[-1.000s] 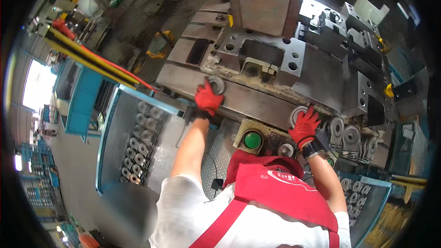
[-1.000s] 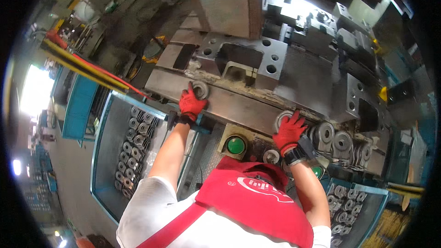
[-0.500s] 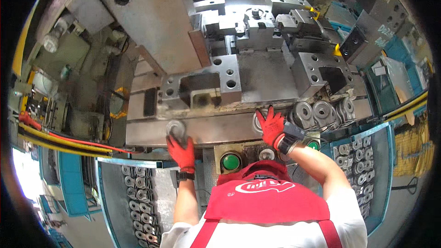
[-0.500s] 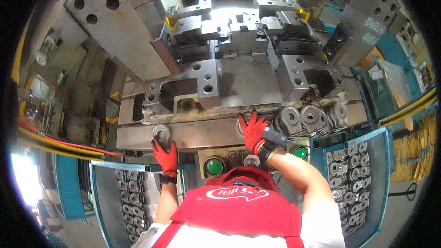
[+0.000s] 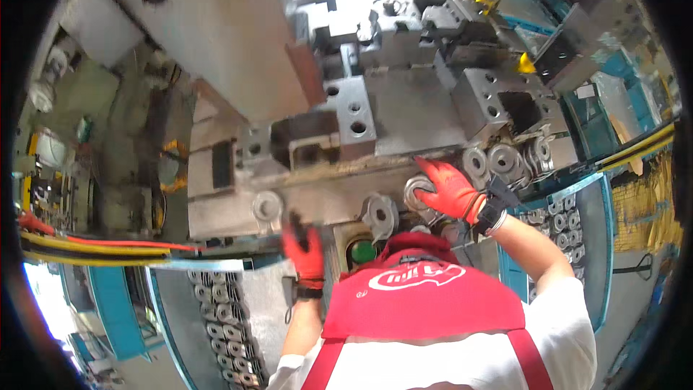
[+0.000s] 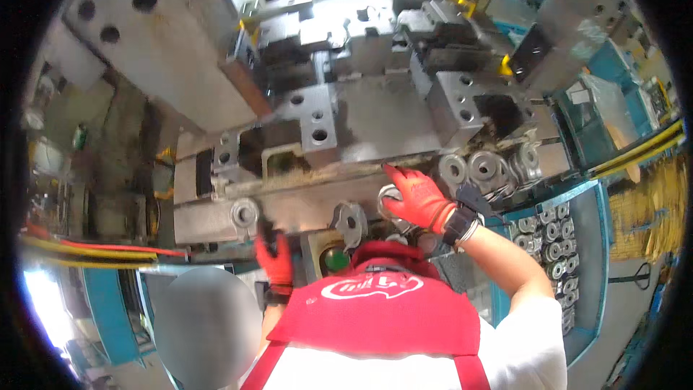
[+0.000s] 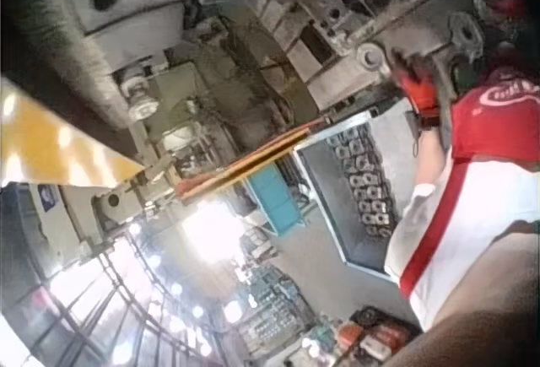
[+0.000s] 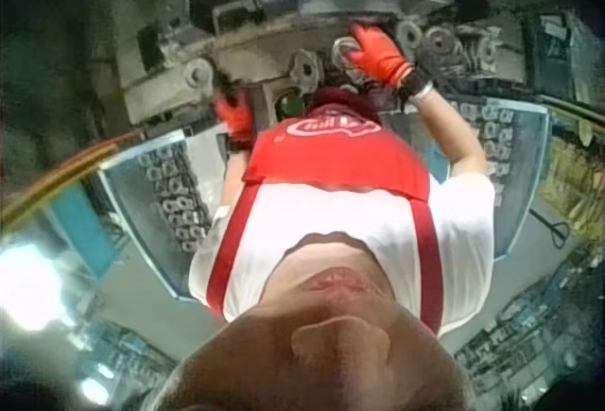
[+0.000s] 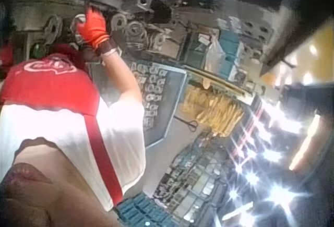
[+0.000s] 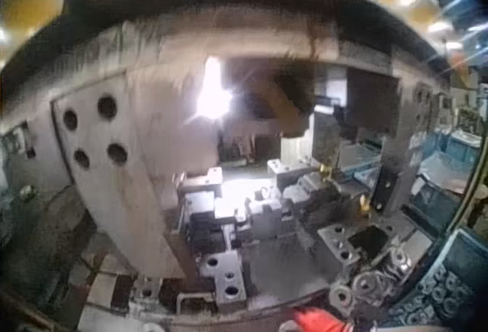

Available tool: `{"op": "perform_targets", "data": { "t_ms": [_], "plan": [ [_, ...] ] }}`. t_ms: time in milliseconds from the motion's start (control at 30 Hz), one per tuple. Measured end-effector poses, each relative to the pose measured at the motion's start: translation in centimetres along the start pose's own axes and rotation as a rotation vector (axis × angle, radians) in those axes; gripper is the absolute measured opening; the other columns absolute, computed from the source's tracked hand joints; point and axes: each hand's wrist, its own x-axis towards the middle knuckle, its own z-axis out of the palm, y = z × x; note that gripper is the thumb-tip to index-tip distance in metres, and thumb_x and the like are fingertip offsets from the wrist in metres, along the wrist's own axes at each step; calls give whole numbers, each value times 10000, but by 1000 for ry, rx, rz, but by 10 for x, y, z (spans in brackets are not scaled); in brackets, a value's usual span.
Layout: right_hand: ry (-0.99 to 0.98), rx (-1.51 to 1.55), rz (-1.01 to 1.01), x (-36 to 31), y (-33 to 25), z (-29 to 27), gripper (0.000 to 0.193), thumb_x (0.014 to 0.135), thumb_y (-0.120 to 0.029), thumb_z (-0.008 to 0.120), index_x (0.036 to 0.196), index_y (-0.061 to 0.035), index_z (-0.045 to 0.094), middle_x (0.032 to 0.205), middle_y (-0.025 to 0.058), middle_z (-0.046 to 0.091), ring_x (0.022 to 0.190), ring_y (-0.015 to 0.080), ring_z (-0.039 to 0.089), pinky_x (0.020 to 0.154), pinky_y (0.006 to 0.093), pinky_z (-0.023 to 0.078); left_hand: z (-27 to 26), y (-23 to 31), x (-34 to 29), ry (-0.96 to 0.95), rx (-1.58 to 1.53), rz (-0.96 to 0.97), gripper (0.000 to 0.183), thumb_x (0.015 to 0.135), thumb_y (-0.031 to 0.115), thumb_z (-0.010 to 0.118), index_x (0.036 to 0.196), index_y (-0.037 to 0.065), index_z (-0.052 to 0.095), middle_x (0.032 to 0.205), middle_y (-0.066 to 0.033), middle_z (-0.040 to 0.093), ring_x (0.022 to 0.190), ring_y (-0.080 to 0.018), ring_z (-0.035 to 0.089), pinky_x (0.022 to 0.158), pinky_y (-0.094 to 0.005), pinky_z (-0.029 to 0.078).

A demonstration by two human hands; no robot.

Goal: Operating a metal stamping press by loading blanks, triggering the press with dual safety buttons, and unloading formed parts into a bin.

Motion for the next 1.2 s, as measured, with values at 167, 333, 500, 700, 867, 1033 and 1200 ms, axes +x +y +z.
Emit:
{"op": "perform_targets", "data": {
  "t_ms": [167, 333, 500, 700, 867, 1033, 1200],
  "plan": [
    [-92, -184, 22, -26, -1, 40, 633, 714, -375, 605, 1265, -127, 415, 1245, 135, 447, 1181, 325, 375, 972, 459, 290, 55, 16, -21, -467, 123, 146, 809, 710, 351, 685, 1318, 6, 277, 1305, -238, 343, 1198, -380, 352, 991, -419, 309],
    [-42, -196, 8, -24, -4, 53, 580, 722, -337, 615, 1241, -141, 446, 1255, 125, 448, 1186, 331, 372, 978, 451, 285, 72, 12, -23, -496, 367, 135, 833, 682, 405, 679, 1321, 41, 288, 1279, -257, 357, 1163, -408, 375, 963, -429, 339],
    [111, 22, 23, -31, -11, 55, 503, 734, -293, 615, 1188, -111, 498, 1189, 143, 496, 1144, 323, 414, 965, 424, 311, 83, 19, -8, -514, 748, 63, 516, 711, 380, 633, 1073, 51, 471, 1035, -197, 538, 926, -370, 532, 746, -444, 437],
    [151, 291, 64, -50, -17, 45, 424, 750, -235, 613, 1132, -65, 540, 1119, 167, 543, 1065, 327, 483, 929, 392, 357, 94, 4, 2, -584, 742, 142, 369, 717, 328, 617, 948, 67, 498, 802, -174, 601, 797, -342, 585, 679, -440, 452],
    [204, 621, 241, -65, -8, 45, 383, 773, -183, 624, 1117, -34, 548, 1055, 151, 590, 981, 250, 561, 851, 322, 421, 91, -1, 8, -557, 588, 100, 286, 718, 280, 612, 882, 54, 554, 812, -165, 614, 796, -354, 583, 662, -430, 460],
    [164, 1170, 529, -73, 11, 57, 513, 808, -216, 629, 1230, -9, 424, 1102, 88, 569, 967, 143, 543, 857, 259, 406, 93, 19, -3, -553, 132, -86, 197, 756, 191, 627, 811, 6, 585, 736, -124, 622, 684, -272, 587, 634, -332, 443],
    [-133, 1579, 258, -64, -11, 41, 618, 873, -257, 535, 1360, -28, 229, 1292, 96, 399, 1148, 156, 396, 967, 278, 314, 95, 70, -17, -582, -402, -283, 111, 793, 50, 570, 883, -5, 605, 771, -28, 622, 701, -102, 551, 650, -243, 444]
  ]
}}
